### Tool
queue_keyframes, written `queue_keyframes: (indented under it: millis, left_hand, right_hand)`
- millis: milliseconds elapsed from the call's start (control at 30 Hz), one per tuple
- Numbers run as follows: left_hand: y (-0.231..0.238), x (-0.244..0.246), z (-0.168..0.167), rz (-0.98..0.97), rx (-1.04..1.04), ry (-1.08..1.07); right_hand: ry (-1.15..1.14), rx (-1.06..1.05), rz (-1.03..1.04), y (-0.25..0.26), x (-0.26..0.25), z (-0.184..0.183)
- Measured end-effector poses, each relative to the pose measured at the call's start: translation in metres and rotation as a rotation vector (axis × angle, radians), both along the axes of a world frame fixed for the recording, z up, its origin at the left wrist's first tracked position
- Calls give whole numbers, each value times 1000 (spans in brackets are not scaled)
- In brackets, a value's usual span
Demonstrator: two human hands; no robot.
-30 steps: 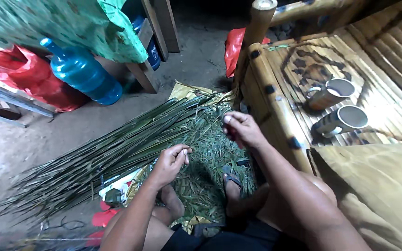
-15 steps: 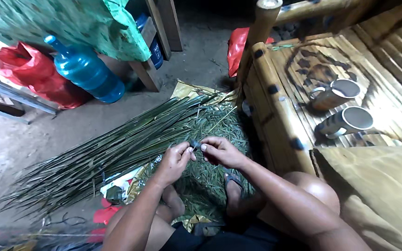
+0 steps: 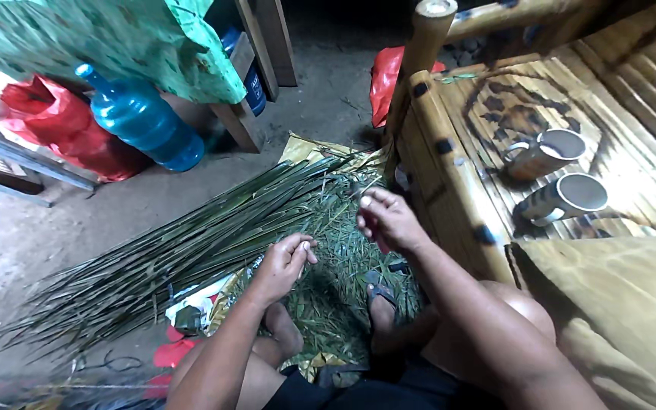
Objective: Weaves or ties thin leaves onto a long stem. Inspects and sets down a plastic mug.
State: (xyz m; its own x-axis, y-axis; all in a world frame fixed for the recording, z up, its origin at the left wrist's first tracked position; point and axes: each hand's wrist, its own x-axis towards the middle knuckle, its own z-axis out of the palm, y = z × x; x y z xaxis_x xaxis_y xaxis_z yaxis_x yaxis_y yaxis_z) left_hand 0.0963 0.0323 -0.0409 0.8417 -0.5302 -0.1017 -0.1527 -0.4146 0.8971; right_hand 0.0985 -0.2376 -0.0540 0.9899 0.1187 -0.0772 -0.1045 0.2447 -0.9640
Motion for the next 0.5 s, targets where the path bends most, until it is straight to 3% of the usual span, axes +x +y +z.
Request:
queue_keyframes:
  millis: [167,367,500]
  left_hand:
    - [-3,0,-1,-38,23,-1]
    - [5,1,1,-21,27,-29]
    - [2,1,2,-18,38,-13]
  right_hand:
    - [-39,-88,278,32,-14,-19]
    - [-47,-71,-70,-17,9,-9]
    - [-17,7,-94,-21,10,-2]
